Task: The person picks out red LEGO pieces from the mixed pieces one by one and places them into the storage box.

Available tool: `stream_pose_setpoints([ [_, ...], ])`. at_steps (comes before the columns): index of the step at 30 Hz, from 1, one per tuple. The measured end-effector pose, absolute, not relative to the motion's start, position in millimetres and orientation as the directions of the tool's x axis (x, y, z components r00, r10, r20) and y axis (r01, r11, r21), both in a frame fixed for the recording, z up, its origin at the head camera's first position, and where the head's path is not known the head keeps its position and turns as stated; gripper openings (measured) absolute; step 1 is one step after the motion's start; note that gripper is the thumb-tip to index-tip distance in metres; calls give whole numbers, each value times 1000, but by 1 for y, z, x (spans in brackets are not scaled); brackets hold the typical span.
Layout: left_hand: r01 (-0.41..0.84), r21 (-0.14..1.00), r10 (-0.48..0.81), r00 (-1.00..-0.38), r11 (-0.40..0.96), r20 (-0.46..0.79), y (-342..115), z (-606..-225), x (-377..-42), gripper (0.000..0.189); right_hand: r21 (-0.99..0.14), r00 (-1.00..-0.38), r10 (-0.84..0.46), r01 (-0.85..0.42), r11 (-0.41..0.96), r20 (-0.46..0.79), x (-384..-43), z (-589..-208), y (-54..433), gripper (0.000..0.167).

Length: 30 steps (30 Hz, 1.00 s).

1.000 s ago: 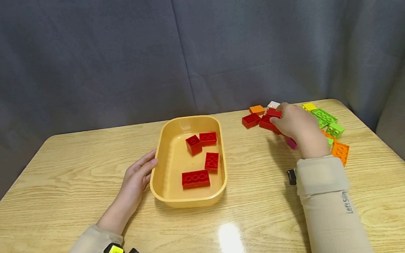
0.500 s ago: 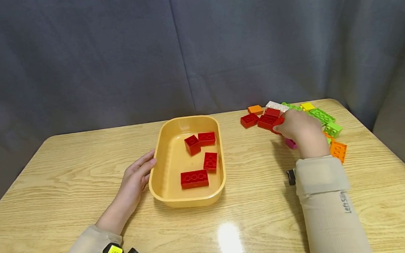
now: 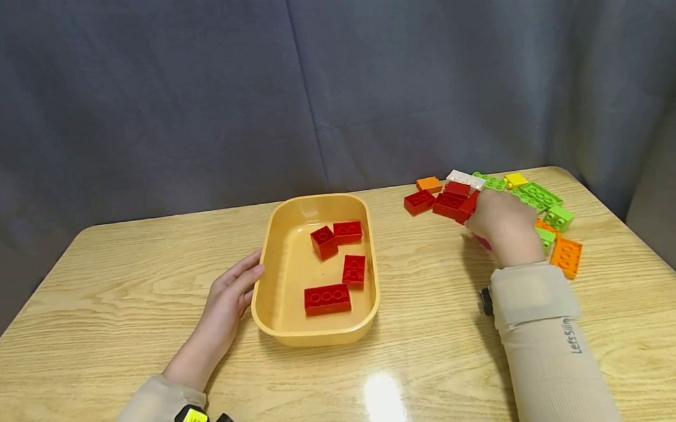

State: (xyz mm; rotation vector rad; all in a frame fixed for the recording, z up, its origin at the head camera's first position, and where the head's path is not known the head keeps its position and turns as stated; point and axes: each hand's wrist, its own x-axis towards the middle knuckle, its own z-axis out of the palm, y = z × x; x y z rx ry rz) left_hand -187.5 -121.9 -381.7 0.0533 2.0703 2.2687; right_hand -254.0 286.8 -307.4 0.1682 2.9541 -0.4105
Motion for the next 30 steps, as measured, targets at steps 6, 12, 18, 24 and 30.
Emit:
stream_pose_setpoints([
  [6, -30, 995, 79, -997, -100, -23, -121, -380, -187, 46, -260, -985, 115, 145, 955, -125, -255, -309, 284, 31],
  [12, -25, 996, 77, -997, -91, -18, -121, -379, -186, 47, -261, -985, 125, 152, 953, -117, -255, -309, 284, 31],
  [18, -27, 996, 74, -997, -83, -21, -120, -378, -186, 47, -276, -982, 123, 160, 948, -146, -254, -308, 287, 29],
  [24, -29, 997, 79, -997, -75, -23, -121, -378, -185, 47, -278, -979, 132, 172, 945, -158, -254, -308, 284, 24],
  [30, -31, 996, 80, -996, -78, -25, -121, -378, -186, 48, -273, -974, 108, 161, 948, -198, -256, -308, 283, 14],
])
